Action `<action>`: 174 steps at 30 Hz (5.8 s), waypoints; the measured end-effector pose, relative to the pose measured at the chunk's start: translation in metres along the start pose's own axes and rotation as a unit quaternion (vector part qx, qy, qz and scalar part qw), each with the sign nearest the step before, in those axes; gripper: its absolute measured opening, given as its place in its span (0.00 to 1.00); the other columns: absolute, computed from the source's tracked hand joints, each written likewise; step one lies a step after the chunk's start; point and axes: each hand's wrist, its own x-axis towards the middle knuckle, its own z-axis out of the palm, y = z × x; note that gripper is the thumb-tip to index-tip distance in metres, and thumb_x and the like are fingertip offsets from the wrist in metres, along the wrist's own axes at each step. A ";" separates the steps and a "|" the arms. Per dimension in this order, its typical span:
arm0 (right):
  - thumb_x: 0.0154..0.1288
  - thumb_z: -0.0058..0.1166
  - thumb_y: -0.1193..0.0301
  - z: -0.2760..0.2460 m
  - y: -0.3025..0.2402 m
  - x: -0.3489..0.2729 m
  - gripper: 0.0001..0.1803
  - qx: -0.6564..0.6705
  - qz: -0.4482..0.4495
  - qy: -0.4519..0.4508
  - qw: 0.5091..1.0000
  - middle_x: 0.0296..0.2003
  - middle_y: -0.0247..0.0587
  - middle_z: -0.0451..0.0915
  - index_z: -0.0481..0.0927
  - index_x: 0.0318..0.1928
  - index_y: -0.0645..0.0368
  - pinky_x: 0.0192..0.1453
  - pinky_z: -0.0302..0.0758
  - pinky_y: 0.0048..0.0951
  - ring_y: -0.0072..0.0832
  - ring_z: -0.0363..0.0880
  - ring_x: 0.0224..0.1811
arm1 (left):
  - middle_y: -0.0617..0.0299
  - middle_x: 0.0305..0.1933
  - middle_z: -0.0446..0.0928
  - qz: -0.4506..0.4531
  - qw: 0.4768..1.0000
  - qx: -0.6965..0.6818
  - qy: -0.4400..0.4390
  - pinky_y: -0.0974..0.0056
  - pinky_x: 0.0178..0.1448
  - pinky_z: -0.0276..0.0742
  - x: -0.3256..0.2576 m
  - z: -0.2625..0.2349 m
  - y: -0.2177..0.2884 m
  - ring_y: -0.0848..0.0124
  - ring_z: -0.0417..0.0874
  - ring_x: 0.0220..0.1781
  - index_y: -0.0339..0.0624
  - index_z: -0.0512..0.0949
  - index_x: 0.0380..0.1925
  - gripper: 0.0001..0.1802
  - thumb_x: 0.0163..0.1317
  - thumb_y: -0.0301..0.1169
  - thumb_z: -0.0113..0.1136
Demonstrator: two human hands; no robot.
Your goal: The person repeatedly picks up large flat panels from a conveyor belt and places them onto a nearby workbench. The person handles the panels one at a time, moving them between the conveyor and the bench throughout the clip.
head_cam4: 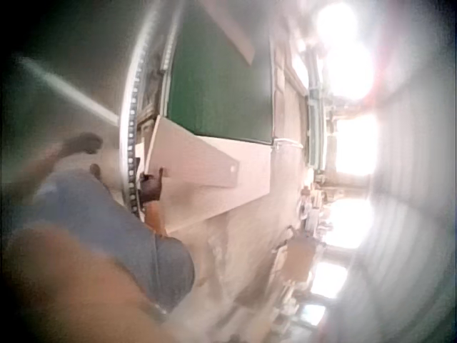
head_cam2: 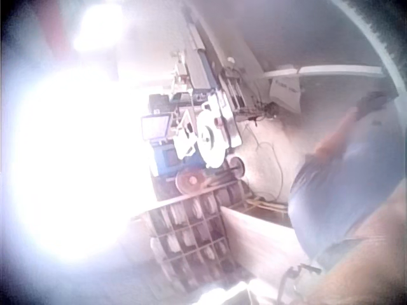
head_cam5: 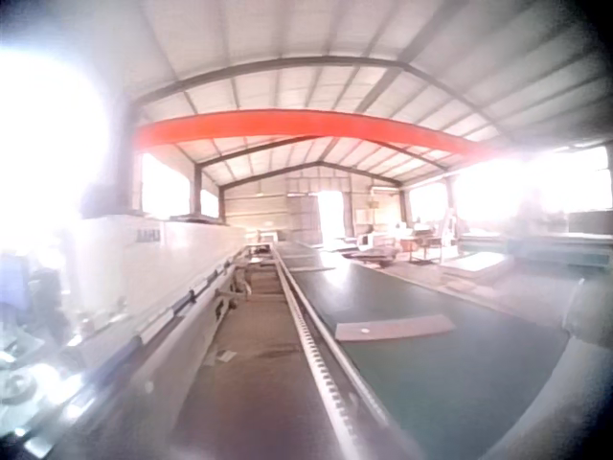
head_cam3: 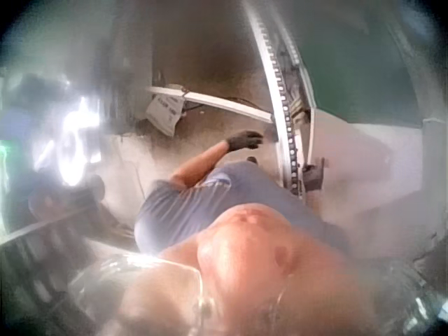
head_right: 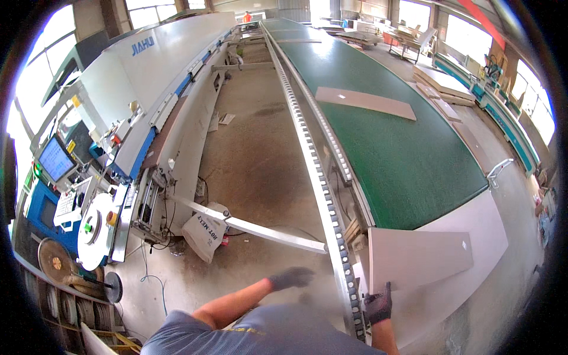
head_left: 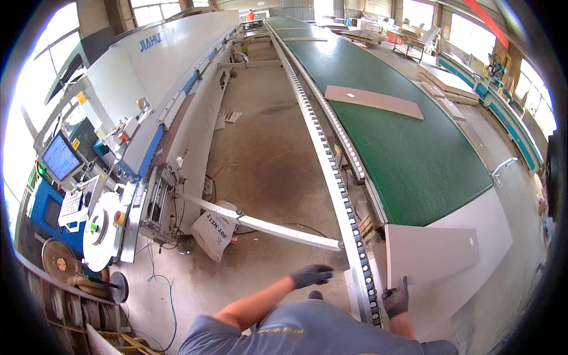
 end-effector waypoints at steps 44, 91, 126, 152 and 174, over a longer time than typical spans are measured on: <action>0.69 0.46 0.62 0.447 0.659 -0.013 0.20 -0.213 0.359 -0.320 0.851 0.56 0.41 0.74 0.70 0.57 0.57 0.65 0.66 0.39 0.36 0.71 0.58 | 0.46 0.55 0.71 0.175 0.239 -0.345 0.891 0.55 0.57 0.71 -0.671 0.095 -0.302 0.57 0.74 0.53 0.23 0.69 0.54 0.28 0.70 0.42 0.44; 0.62 0.52 0.66 0.526 0.764 -0.061 0.51 -0.487 0.243 -0.495 0.678 0.29 0.39 0.73 0.27 0.73 0.47 0.31 0.79 0.28 0.25 0.76 0.25 | 0.42 0.64 0.64 -0.056 0.325 -0.092 0.939 0.58 0.64 0.66 -0.668 -0.108 -0.222 0.56 0.68 0.62 0.24 0.59 0.63 0.37 0.59 0.37 0.59; 0.46 0.65 0.61 -0.047 0.300 0.090 0.31 -0.928 0.114 -0.354 0.033 0.52 0.43 0.78 0.77 0.55 0.50 0.55 0.75 0.37 0.41 0.77 0.53 | 0.23 0.71 0.32 -0.271 0.498 0.256 0.783 0.42 0.73 0.33 -0.578 -0.315 -0.155 0.36 0.32 0.74 0.55 0.55 0.71 0.56 0.41 0.57 0.69; 0.62 0.51 0.52 -0.115 -0.035 0.144 0.43 -0.731 -0.282 0.413 0.464 0.71 0.57 0.48 0.51 0.69 0.65 0.77 0.37 0.46 0.48 0.42 0.75 | 0.43 0.66 0.64 -0.250 0.737 0.533 0.331 0.56 0.69 0.60 -0.317 -0.188 -0.198 0.52 0.66 0.67 0.34 0.61 0.64 0.38 0.58 0.39 0.61; 0.58 0.57 0.49 -0.164 0.048 -0.009 0.35 0.130 0.175 0.360 0.907 0.56 0.52 0.69 0.62 0.62 0.49 0.60 0.68 0.47 0.38 0.66 0.58 | 0.36 0.61 0.68 -0.031 0.738 0.671 0.066 0.52 0.67 0.62 -0.142 -0.199 -0.217 0.44 0.68 0.63 0.34 0.68 0.60 0.33 0.64 0.50 0.51</action>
